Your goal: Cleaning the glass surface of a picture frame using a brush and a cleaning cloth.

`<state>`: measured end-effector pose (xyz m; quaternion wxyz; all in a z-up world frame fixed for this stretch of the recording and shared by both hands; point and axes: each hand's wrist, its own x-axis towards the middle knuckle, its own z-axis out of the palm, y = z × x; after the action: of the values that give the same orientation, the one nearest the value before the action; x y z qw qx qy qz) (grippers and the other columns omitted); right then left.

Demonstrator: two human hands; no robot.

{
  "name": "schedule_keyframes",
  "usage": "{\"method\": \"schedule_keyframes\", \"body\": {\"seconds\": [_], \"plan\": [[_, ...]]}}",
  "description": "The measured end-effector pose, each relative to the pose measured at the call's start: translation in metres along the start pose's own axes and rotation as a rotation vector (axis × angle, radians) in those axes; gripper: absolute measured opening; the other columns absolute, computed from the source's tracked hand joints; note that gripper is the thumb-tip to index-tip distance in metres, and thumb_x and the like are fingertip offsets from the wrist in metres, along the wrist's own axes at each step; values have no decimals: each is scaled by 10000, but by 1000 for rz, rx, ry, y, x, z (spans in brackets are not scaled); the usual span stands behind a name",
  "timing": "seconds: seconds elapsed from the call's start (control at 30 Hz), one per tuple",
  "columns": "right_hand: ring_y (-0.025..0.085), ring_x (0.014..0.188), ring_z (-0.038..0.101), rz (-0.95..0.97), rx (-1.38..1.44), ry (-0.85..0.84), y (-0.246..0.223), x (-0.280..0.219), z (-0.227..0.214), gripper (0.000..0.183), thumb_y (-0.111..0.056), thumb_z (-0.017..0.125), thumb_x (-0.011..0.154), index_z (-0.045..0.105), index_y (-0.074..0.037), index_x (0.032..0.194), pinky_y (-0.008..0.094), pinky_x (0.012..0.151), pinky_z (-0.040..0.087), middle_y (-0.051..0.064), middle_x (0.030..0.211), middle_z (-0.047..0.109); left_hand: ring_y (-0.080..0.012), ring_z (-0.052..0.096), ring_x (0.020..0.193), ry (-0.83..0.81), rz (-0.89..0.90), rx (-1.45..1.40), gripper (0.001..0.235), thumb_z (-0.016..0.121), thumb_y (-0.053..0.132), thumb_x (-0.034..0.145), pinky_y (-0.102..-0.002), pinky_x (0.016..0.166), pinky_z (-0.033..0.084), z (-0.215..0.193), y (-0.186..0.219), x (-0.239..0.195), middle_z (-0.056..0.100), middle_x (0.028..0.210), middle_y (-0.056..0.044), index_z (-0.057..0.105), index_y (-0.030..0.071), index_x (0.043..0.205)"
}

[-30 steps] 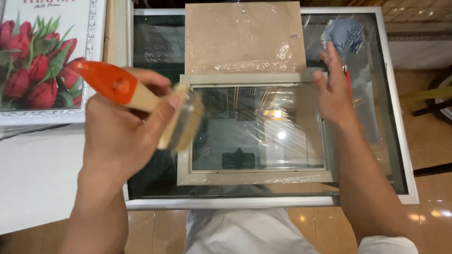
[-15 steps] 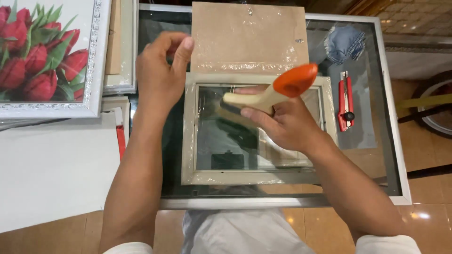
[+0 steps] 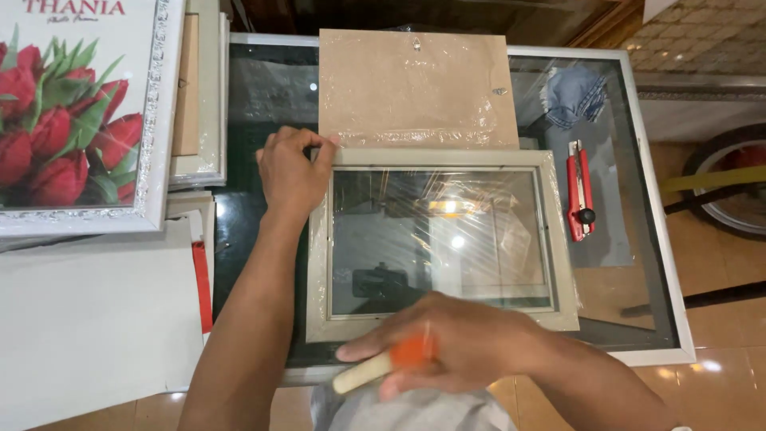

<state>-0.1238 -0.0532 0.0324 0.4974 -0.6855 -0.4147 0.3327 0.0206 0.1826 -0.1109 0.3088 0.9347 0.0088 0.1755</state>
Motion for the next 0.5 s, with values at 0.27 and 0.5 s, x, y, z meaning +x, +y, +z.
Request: {"method": "schedule_keyframes", "body": {"seconds": [0.27, 0.5], "plan": [[201, 946, 734, -180, -463, 584, 47, 6, -64, 487, -120, 792, 864, 637, -93, 1325, 330, 860, 599, 87, 1209, 754, -240, 573, 877, -4, -5, -16, 298, 819, 390, 891, -405, 869, 401, 0, 1, -1, 620, 910, -52, 734, 125, 784], [193, 903, 812, 148, -391, 353, 77, -1, -32, 624, -37, 794, 777, 633, -270, 1333, 214, 669, 696, 85, 1315, 715, -231, 573, 917, -27, -18, 1, 273, 826, 354, 900, -391, 888, 394, -2, 4, 0, 626, 938, -57, 736, 118, 796]]}}
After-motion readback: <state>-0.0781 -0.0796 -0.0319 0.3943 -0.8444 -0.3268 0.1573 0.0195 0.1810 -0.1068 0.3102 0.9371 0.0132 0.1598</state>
